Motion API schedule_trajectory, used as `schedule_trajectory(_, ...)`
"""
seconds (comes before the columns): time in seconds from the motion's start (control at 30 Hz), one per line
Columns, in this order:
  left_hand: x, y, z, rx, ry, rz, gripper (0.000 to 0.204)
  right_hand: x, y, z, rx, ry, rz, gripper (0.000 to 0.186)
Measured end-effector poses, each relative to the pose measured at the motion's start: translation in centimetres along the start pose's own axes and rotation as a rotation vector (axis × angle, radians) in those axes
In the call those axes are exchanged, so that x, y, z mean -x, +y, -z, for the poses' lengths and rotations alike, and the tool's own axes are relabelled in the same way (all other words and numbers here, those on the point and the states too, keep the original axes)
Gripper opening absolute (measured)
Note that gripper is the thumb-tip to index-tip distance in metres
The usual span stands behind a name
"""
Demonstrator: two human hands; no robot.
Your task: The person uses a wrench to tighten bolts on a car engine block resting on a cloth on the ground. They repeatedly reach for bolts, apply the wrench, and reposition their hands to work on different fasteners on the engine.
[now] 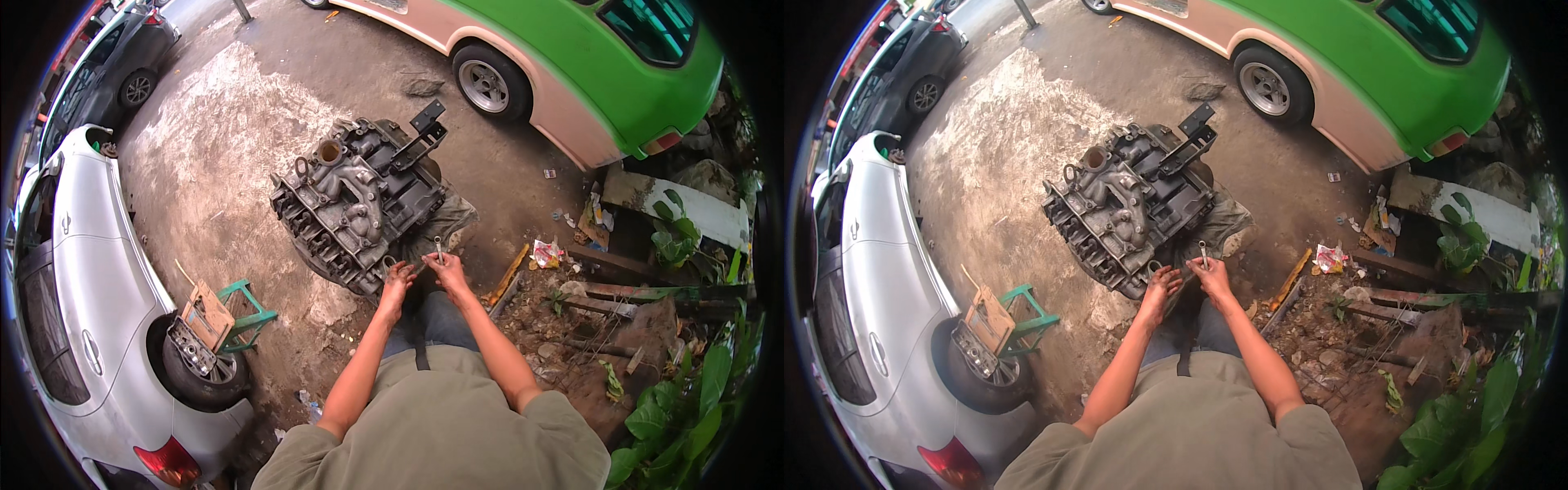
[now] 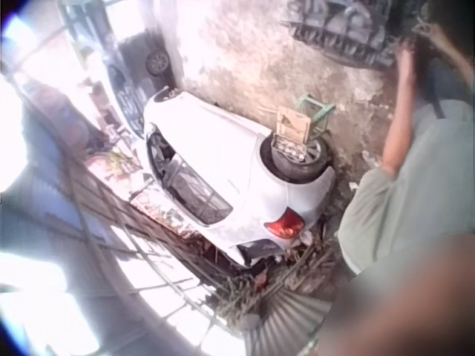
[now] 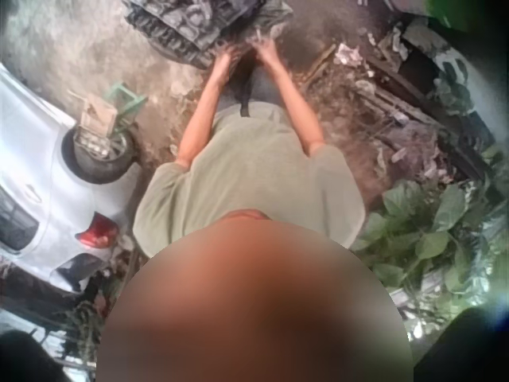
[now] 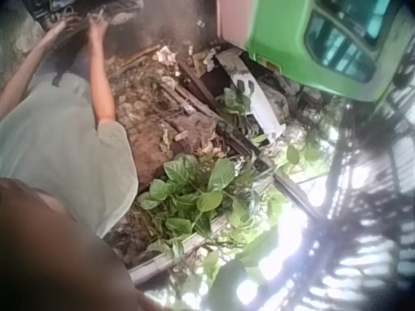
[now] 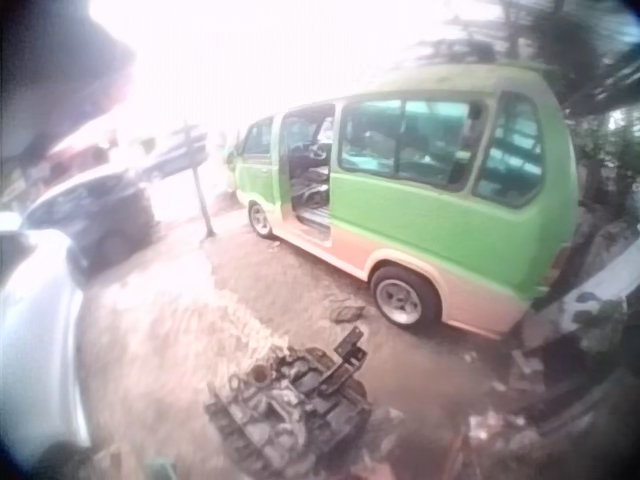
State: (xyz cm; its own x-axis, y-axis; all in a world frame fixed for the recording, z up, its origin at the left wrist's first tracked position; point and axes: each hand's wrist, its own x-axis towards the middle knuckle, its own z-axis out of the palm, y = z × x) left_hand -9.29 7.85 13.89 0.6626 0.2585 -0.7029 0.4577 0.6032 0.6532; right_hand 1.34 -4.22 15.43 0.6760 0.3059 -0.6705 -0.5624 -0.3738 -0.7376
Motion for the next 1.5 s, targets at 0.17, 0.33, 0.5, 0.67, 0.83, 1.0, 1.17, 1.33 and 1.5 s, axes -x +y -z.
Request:
schedule_trajectory(0.17,-2.1,-1.3,-1.7,0.042,0.142,-0.019,0.064,-2.3,-0.1,0.6,-0.012,-0.037,0.018,0.019)
schedule_trajectory(0.33,-5.6,-2.9,-2.6,0.128,0.317,-0.048,0.067,-5.1,0.5,1.6,-0.025,-0.117,-0.008,0.019)
schedule_trajectory(0.5,-8.9,-4.0,-4.9,0.295,0.551,0.041,0.079,-8.3,2.6,1.5,-0.086,-0.129,-0.052,0.018)
schedule_trajectory(0.67,-11.8,-4.9,-5.6,0.528,0.753,-0.275,0.067,-11.7,4.4,0.3,-0.100,-0.125,-0.013,0.018)
schedule_trajectory(0.83,-13.3,-6.5,-4.6,0.812,0.718,-0.387,0.046,-14.0,6.4,-1.5,-0.124,-0.096,0.082,0.019)
schedule_trajectory(1.0,-13.3,-7.2,-3.3,0.960,0.605,-0.375,0.039,-15.0,7.5,-2.6,-0.147,-0.078,0.124,0.020)
schedule_trajectory(1.17,-13.6,-7.4,-2.9,1.032,0.588,-0.399,0.039,-15.2,7.8,-3.0,-0.196,-0.053,0.124,0.023)
schedule_trajectory(1.33,-13.7,-7.7,-3.2,0.983,0.578,-0.428,0.042,-15.0,7.6,-3.5,-0.196,-0.047,0.143,0.020)
schedule_trajectory(1.5,-13.9,-8.1,-3.0,0.954,0.573,-0.452,0.038,-14.7,7.7,-4.0,-0.262,-0.034,0.100,0.018)
